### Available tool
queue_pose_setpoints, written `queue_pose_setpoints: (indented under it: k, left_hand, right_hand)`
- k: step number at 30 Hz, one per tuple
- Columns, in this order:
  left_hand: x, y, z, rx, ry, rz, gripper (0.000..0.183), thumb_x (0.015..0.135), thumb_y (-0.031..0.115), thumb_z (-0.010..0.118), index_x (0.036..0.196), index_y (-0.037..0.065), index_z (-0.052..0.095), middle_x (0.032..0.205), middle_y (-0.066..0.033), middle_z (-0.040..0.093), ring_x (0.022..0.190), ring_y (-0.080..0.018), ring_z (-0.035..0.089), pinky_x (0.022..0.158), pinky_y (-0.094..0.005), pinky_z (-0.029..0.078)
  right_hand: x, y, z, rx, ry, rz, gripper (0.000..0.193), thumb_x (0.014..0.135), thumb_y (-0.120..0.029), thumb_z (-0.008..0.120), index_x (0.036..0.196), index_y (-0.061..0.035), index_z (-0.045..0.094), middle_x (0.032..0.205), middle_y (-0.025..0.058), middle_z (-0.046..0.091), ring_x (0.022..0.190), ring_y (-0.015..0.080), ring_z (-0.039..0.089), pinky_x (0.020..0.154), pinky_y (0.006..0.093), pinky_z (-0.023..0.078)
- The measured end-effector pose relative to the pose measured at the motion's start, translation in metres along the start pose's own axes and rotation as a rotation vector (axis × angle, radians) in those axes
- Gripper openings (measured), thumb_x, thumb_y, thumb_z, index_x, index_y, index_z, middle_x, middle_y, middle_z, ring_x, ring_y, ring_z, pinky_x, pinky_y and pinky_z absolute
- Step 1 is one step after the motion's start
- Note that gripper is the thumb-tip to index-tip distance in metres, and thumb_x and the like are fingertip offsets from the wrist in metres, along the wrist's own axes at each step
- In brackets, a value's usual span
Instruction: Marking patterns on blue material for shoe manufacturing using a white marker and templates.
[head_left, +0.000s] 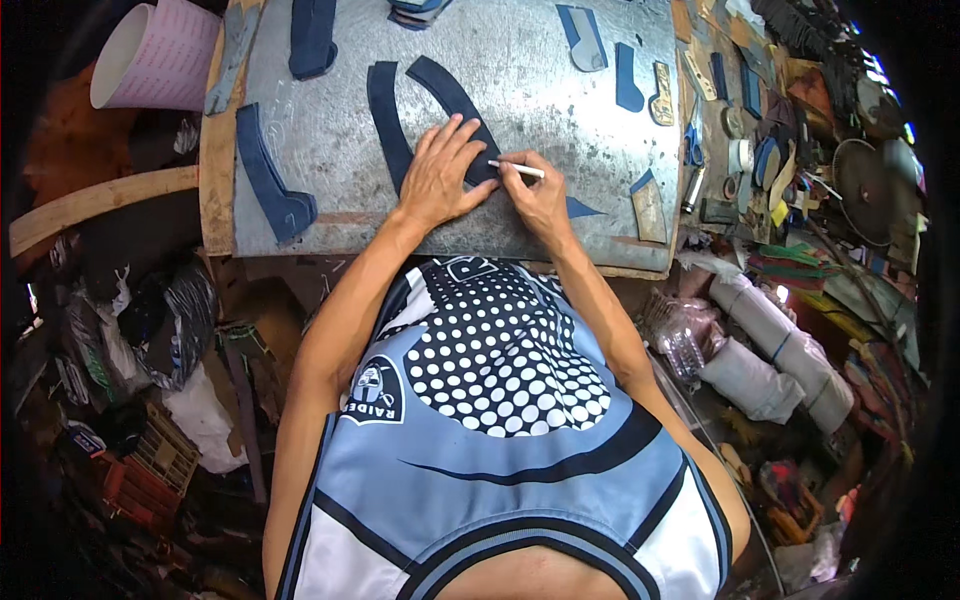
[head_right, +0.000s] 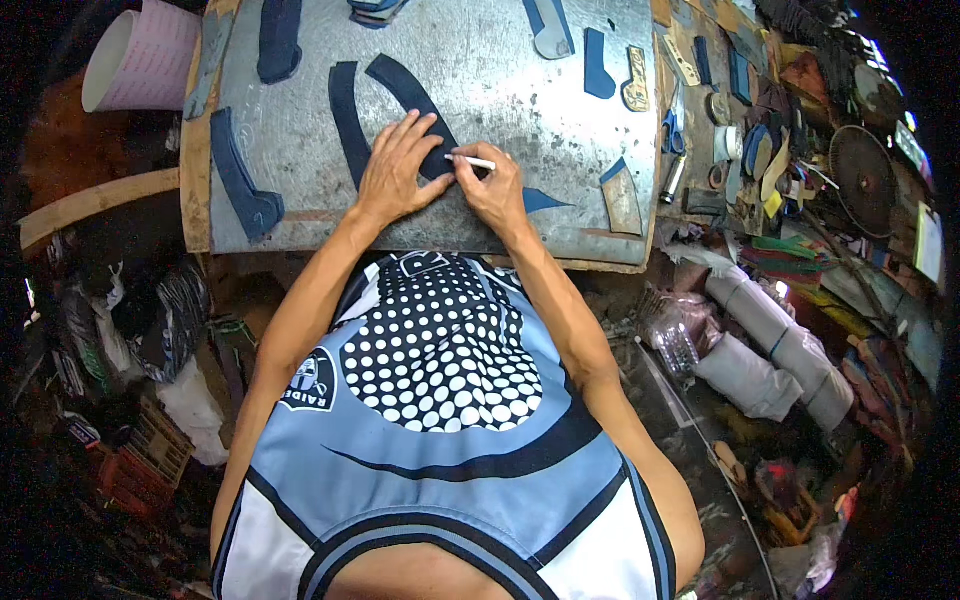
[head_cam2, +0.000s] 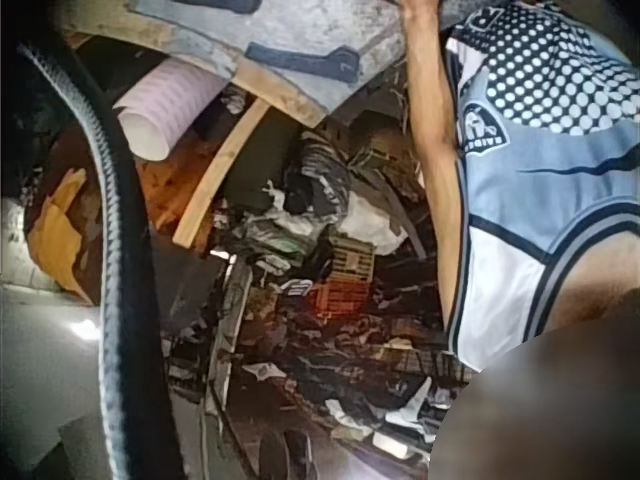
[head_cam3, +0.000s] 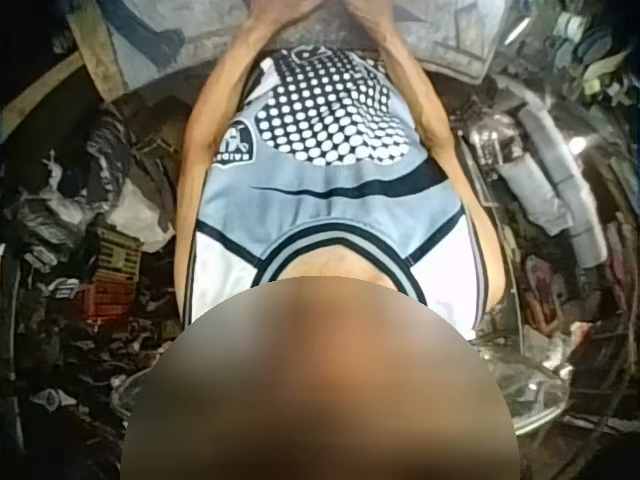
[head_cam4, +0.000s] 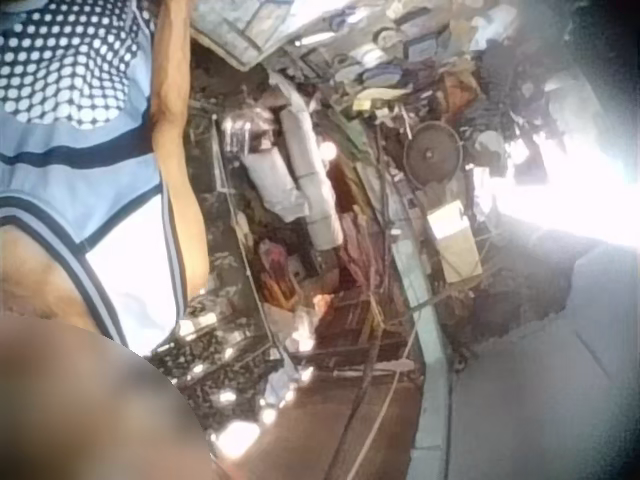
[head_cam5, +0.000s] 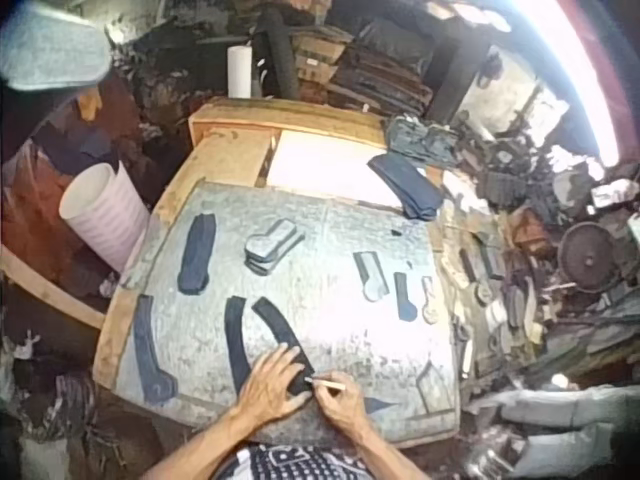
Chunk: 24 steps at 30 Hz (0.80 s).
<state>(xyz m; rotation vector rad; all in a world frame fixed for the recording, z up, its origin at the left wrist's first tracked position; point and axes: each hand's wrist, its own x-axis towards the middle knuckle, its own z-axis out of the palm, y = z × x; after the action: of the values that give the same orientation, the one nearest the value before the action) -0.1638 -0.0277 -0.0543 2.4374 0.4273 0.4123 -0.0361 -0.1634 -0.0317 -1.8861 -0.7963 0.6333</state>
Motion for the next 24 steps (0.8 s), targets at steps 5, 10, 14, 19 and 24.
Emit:
queue_pose_setpoints:
  k: [5, 10, 14, 19, 24]
  left_hand:
    - [0.001, 0.000, 0.006, -0.014, 0.014, -0.016, 0.051, 0.076, 0.031, 0.077, 0.116, 0.003, 0.063, 0.143, -0.0138, 0.050, 0.139, -0.0329, 0.039, 0.113, -0.0511, 0.029]
    - [0.002, 0.000, 0.006, -0.002, 0.012, -0.019, 0.051, 0.075, 0.030, 0.078, 0.115, 0.003, 0.063, 0.143, -0.0138, 0.050, 0.138, -0.0329, 0.040, 0.113, -0.0503, 0.030]
    - [0.001, 0.001, 0.004, 0.014, 0.011, -0.012, 0.051, 0.074, 0.029, 0.079, 0.115, 0.002, 0.063, 0.142, -0.0145, 0.051, 0.137, -0.0334, 0.041, 0.112, -0.0503, 0.031]
    - [0.003, 0.002, 0.003, 0.036, 0.001, 0.013, 0.053, 0.073, 0.031, 0.080, 0.115, 0.002, 0.063, 0.142, -0.0154, 0.051, 0.136, -0.0337, 0.042, 0.111, -0.0503, 0.032]
    - [0.009, 0.005, 0.002, 0.093, -0.009, 0.025, 0.057, 0.073, 0.036, 0.081, 0.114, 0.001, 0.064, 0.138, -0.0161, 0.053, 0.134, -0.0357, 0.043, 0.109, -0.0499, 0.034]
  right_hand:
    - [0.006, 0.004, 0.002, 0.041, -0.009, -0.006, 0.015, 0.089, -0.013, 0.066, 0.092, 0.0010, 0.071, 0.078, 0.0123, 0.071, 0.063, 0.0150, 0.065, 0.055, 0.0282, 0.048]
    - [0.009, 0.010, -0.001, 0.022, -0.053, -0.083, 0.014, 0.087, -0.012, 0.067, 0.093, -0.0004, 0.072, 0.082, 0.0131, 0.070, 0.064, 0.0198, 0.064, 0.057, 0.0306, 0.050]
    - [0.002, 0.003, -0.008, -0.092, -0.096, -0.124, 0.013, 0.086, -0.012, 0.067, 0.093, -0.0019, 0.072, 0.086, 0.0133, 0.070, 0.071, 0.0228, 0.065, 0.064, 0.0336, 0.051]
    - [0.005, 0.004, -0.004, -0.089, -0.027, -0.123, 0.014, 0.088, -0.010, 0.066, 0.099, -0.0017, 0.072, 0.092, 0.0121, 0.072, 0.084, 0.0197, 0.066, 0.072, 0.0313, 0.052]
    - [0.006, 0.008, -0.007, 0.349, 0.057, 0.091, 0.021, 0.096, -0.009, 0.060, 0.113, -0.0009, 0.069, 0.101, 0.0112, 0.072, 0.097, 0.0120, 0.064, 0.081, 0.0247, 0.050]
